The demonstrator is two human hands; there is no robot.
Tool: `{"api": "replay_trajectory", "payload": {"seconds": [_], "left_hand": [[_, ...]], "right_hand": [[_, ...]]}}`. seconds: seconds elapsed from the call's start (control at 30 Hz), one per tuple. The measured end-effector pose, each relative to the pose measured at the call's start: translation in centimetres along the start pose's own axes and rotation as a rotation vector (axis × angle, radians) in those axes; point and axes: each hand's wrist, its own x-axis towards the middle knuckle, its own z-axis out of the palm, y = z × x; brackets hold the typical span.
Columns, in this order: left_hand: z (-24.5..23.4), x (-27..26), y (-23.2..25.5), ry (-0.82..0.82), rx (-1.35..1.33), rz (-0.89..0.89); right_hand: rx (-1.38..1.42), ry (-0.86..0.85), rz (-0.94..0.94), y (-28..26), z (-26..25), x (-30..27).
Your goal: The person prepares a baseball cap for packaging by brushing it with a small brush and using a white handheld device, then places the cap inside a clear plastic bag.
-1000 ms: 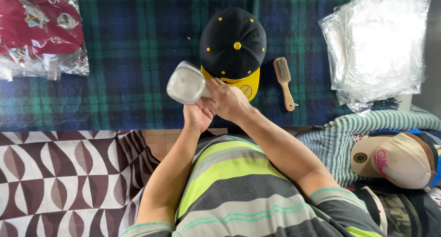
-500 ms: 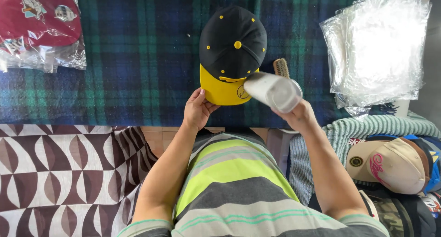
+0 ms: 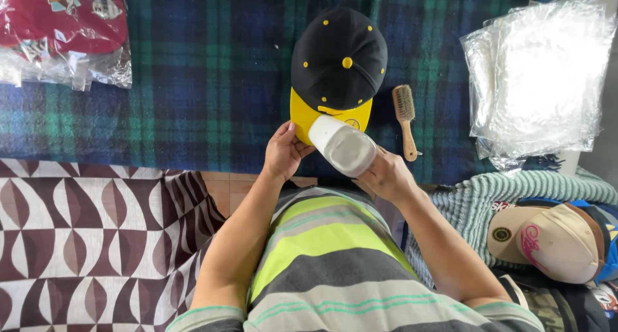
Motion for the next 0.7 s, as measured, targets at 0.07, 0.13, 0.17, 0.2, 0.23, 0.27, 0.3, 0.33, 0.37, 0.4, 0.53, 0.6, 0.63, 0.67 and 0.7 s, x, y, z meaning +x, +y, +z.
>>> {"api": "replay_trajectory", "payload": {"seconds": [0.07, 0.13, 0.17, 0.2, 0.23, 0.27, 0.3, 0.33, 0.37, 0.4, 0.53, 0.6, 0.63, 0.67, 0.7], "left_hand": [[0.7, -0.3, 0.2, 0.001, -0.006, -0.009], [0.3, -0.4, 0.2, 0.015, -0.015, -0.020], [-0.1, -0.2, 0.0, 0.010, -0.019, -0.040], [-0.5, 0.2, 0.0, 0.001, -0.017, -0.058], [-1.4, 1.0, -0.7, 0.003, -0.015, -0.058], [-2.3, 1.8, -1.4, 0.023, -0.055, -0.070], [-3.2, 2.7, -2.1, 0.043, -0.094, -0.081], [-2.2, 1.9, -1.6, 0.037, -0.090, -0.085], [-1.1, 1.1, -1.0, 0.067, -0.093, -0.084], [-0.2, 0.1, -0.4, 0.101, -0.095, -0.079], [1.7, -0.9, 0.9, 0.119, -0.104, -0.123], [1.5, -1.0, 0.4, 0.143, -0.141, -0.108], [1.4, -1.0, 0.1, 0.137, -0.141, -0.118], [1.3, -0.9, 0.2, 0.160, -0.172, -0.091], [1.2, -0.7, 0.4, 0.183, -0.203, -0.063]], "right_hand": [[0.013, 0.007, 0.013, -0.5, -0.7, -0.5], [0.034, 0.003, 0.031, -1.0, -0.5, -0.3], [-0.016, -0.036, 0.039, -1.4, -0.1, 0.2], [-0.066, -0.067, 0.045, -1.6, 0.3, 0.7], [-0.064, -0.067, 0.046, -2.4, 0.8, 1.8], [-0.110, -0.083, 0.088, -3.4, 1.4, 2.7], [-0.156, -0.100, 0.130, -4.3, 1.9, 3.7], [-0.160, -0.093, 0.133, -4.3, 2.8, 4.6], [-0.205, -0.111, 0.141, -4.4, 3.6, 5.5], [-0.247, -0.131, 0.146, -4.4, 4.6, 6.5], [-0.236, -0.134, 0.221, -4.6, 6.2, 10.5], [-0.203, -0.076, 0.075, -3.3, 7.1, 11.3], [-0.210, -0.073, 0.083, -3.5, 5.9, 9.8], [-0.140, -0.117, 0.103, -3.7, 4.8, 8.9], [-0.070, -0.161, 0.124, -3.8, 3.9, 8.0]]}}
